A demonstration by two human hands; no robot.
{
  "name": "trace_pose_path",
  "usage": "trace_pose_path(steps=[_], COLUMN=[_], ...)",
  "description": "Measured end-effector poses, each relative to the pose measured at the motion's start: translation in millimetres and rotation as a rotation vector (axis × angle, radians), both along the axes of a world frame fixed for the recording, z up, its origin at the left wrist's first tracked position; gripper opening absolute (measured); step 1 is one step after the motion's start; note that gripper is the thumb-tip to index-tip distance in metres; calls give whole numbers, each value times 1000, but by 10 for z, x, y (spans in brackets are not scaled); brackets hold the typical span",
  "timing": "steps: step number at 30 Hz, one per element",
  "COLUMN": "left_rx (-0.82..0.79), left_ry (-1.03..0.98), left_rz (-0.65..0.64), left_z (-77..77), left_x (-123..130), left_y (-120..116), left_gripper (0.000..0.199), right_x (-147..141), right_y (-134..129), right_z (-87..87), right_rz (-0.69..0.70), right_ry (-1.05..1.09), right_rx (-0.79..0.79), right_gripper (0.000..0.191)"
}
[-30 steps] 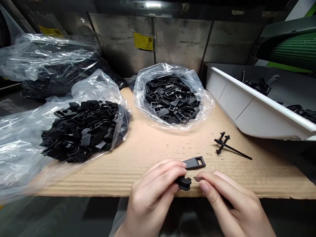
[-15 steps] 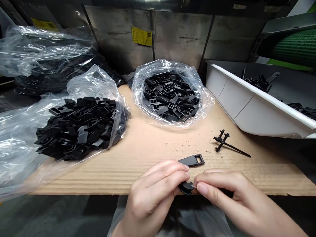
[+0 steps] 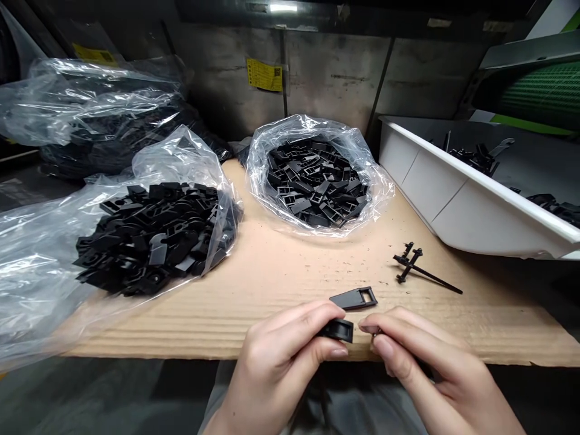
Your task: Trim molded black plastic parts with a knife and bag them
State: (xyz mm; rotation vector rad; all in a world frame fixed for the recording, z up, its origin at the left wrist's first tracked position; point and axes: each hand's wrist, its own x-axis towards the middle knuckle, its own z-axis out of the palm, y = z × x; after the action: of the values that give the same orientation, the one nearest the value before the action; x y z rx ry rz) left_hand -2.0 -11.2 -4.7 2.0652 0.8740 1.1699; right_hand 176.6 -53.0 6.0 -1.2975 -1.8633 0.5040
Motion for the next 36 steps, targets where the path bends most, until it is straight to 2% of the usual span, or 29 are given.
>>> trace_pose_path(steps=[7, 13, 21, 24, 27, 29, 33, 36], left_rx=[-15, -41, -28, -46, -116, -150, -122, -111], left_ry=[-7, -14, 9, -42, -123, -152, -159, -132], left_rz=[-15, -13, -60, -69, -71, -69, -48, -42], left_z=[-24, -46, -10, -18, -18, -21, -33, -10], left_x=[-3, -14, 6, 5, 3, 3, 5, 15], left_y=[-21, 6, -18, -16, -7, -3, -14, -22], left_gripper=[27, 30, 27, 37, 41, 41, 39, 36], right_x=[-51, -67, -116, -180, -200, -181, -132, -141], right_y=[-21, -21, 62, 131, 153, 128, 61, 50], right_z=[-102, -30, -22, 10, 20, 10, 4, 30], right_rz=[11, -1, -166, -138, -229, -291, -207, -194], right_ry=[-77, 10, 102, 173, 223, 263, 315, 323], right_rx=[149, -24, 100, -72, -219, -196, -116, -83], right_gripper=[24, 12, 19, 10, 14, 14, 18, 23])
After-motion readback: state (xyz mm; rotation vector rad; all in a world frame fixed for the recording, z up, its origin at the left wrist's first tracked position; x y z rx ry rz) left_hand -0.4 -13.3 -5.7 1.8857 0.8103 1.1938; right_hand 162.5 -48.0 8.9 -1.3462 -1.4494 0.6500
